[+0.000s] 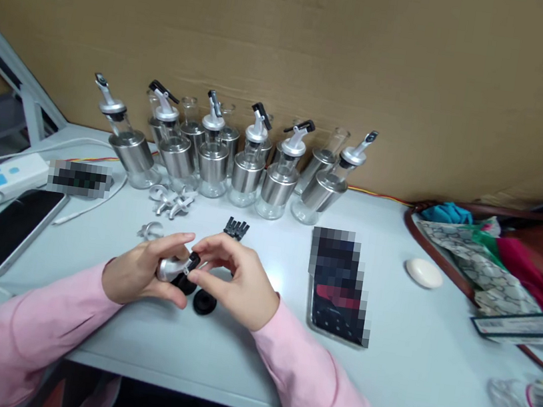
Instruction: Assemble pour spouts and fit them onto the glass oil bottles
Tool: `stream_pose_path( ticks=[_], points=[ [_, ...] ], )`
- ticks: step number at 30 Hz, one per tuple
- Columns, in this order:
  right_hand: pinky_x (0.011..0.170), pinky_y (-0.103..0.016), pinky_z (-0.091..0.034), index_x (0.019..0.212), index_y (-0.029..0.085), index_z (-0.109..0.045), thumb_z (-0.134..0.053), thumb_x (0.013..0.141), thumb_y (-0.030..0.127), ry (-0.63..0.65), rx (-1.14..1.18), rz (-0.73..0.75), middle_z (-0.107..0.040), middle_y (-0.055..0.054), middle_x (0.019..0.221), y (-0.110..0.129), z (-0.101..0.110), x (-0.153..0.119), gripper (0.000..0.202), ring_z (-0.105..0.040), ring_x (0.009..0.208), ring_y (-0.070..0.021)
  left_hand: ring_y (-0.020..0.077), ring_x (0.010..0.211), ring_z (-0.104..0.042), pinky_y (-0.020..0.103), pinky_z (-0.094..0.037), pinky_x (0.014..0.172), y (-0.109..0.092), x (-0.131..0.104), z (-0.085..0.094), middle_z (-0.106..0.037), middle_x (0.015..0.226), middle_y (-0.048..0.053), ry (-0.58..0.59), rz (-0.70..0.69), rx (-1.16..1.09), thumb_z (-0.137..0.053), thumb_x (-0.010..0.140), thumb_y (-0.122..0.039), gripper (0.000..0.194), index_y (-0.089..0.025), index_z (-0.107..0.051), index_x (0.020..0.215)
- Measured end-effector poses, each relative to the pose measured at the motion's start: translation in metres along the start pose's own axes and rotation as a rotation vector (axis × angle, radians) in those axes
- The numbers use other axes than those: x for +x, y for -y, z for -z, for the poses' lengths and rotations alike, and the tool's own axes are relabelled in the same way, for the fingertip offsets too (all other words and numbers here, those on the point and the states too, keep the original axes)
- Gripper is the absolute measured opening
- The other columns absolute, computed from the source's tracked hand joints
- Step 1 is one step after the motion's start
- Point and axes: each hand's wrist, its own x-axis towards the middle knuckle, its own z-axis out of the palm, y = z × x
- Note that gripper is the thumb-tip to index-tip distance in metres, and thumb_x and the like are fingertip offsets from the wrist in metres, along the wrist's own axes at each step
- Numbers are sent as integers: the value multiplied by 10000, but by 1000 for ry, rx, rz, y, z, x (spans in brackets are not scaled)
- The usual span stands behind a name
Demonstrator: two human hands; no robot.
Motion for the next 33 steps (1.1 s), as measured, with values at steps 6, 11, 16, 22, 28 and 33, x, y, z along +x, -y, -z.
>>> stream_pose_path(
  ticks=[6,11,16,22,28,33],
  points=[
    [770,-312,-473,917,186,-638,-634,744,223,40,-31,-16,-621,-42,877,-4,2,1,177,-598,824,-154,156,676,-626,255,-519,598,0,0,0,-588,790,33,-23,20,-30,-462,799,-538,687,-222,-183,1342],
    [777,-307,-456,871,195,-625,-638,750,267,69,23,19,-590,-42,907,-2,2,1,141,-570,897,-167,167,700,-616,279,-514,630,-1,1,0,-597,850,56,-29,33,10,-495,794,-533,687,-212,-203,1326],
    [756,-290,-442,842,196,-618,-650,742,298,58,68,0,-567,-33,880,-2,3,1,146,-549,876,-161,171,716,-598,301,-484,667,-1,3,0,-607,875,64,-29,26,68,-519,835,-439,621,-191,-210,1314],
    [770,-289,-436,828,213,-619,-625,761,347,-143,242,-24,-598,-22,899,0,8,3,149,-550,846,-152,160,693,-580,349,-418,737,-2,3,4,-600,931,65,38,142,95,-515,825,-329,534,-177,-250,1263],
    [701,-286,-484,737,195,-581,-634,734,324,-290,548,-144,-638,-22,849,7,12,6,139,-592,808,-155,142,666,-543,324,-344,740,-3,6,6,-592,774,19,228,204,138,-427,864,-229,99,-158,-480,909],
    [705,-355,-518,729,208,-516,-638,714,344,-392,632,-118,-663,-35,897,8,12,8,184,-619,876,-209,140,657,-526,306,-314,709,-3,8,6,-578,699,5,359,173,104,-428,866,-263,162,-158,-514,778]
  ],
)
